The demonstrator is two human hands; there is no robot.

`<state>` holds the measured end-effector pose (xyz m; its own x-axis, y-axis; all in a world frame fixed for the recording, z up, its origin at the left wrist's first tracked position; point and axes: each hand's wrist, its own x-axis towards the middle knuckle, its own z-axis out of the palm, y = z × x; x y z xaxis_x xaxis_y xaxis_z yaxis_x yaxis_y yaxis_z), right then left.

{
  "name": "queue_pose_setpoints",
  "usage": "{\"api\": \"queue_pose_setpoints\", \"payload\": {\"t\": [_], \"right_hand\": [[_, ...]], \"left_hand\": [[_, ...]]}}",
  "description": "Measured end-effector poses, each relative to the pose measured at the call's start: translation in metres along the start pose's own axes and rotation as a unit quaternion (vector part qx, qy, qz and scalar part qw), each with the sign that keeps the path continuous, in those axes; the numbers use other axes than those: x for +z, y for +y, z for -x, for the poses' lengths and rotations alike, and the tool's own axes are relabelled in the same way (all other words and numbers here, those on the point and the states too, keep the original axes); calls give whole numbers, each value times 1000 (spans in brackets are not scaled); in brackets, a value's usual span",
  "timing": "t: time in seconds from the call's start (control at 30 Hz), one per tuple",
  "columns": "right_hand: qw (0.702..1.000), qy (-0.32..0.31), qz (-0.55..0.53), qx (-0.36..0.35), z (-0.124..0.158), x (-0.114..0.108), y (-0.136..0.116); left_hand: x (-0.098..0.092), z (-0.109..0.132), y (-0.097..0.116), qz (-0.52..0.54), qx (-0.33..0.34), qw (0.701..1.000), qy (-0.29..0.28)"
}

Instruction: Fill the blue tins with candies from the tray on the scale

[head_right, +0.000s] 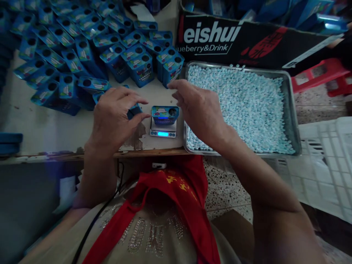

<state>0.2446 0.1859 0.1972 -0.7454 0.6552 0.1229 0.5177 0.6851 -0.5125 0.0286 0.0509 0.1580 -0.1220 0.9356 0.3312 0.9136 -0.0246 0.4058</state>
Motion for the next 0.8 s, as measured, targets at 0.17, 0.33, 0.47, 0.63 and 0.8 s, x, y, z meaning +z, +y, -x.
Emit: {"api": "queue_pose_setpoints", "payload": {"t": [0.17,0.33,0.47,0.63,0.8], "right_hand": [[994,26,78,-70,4,27,12],[992,25,80,-90,5,41,24],[992,24,83,-94,6,45,27],[988,42,101,-113,5,51,33],[984,113,95,-102,7,40,59]], "left_hand": [[3,0,0,-23,-17,1000,-5],[5,-1,1,-18,-17,1000,-3],[5,-3,2,-37,-12,999,-9],[5,-6,6,-51,-24,998,-21],[3,-7,7,-59,-34,997,-38]]}}
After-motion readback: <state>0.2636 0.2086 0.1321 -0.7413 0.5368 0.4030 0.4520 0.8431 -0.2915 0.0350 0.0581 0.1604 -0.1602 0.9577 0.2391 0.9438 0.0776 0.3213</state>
